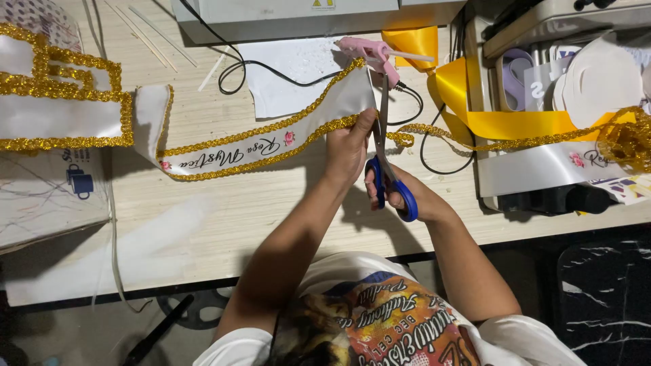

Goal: Decorating a ceremonial sash by gluing gold trim along its edges using a glue gun and cutting materials with scissors.

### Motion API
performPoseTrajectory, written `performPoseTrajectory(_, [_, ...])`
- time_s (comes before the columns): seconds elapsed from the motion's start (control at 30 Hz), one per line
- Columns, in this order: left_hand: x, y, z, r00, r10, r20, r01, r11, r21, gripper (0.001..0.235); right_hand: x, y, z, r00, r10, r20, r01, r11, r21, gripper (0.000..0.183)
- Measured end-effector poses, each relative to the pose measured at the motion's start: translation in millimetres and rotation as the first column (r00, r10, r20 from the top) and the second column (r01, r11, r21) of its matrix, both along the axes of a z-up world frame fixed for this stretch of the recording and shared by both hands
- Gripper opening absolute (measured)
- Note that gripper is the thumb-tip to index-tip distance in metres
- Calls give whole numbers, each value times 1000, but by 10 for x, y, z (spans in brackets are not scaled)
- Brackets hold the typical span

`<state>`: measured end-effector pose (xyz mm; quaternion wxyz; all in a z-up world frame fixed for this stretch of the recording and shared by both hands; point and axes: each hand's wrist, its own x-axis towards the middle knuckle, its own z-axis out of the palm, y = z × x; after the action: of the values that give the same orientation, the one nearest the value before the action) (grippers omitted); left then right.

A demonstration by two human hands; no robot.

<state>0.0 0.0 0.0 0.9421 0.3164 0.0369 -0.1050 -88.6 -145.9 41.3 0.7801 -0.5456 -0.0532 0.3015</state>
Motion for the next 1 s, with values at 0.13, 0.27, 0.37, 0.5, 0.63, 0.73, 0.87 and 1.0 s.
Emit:
performPoseTrajectory(0.13, [-7,-6,17,999,16,-28,-16,1000,26,35,13,16,-6,1000,-4,-10,4,1000,-3,95])
performPoseTrajectory(0.27, [-14,5,-78,999,-12,-52,15,999,52,42,6,23,-33,999,-31,7,31,999,-27,95])
performPoseTrajectory(0.37, [-7,14,6,999,1,-46,1,999,49,44,-8,8,-64,999,-49,17,50,997,-55,93])
performPoseTrajectory(0.5, [-4,21,-46,999,0,-45,1,1000,18,42,-25,15,-63,998,-57,-25,55,997,-61,91])
performPoseTrajectory(0.63, [-17,21,-144,998,-4,-59,4,1000,0,39,-32,21,-70,996,-69,-51,64,994,-87,92])
performPoseTrajectory(0.73, [-55,9,-127,997,-56,-55,56,998,-7,36,-33,9,-84,997,-55,-48,50,995,-90,93])
performPoseTrajectory(0.87, [-64,-7,-135,993,-64,-97,66,998,14,34,-31,-9,-144,998,-56,6,57,994,-89,93])
performPoseTrajectory(1.0, [-63,14,-135,992,-77,-97,79,997,24,33,-32,21,-156,998,-66,-16,65,994,-84,93])
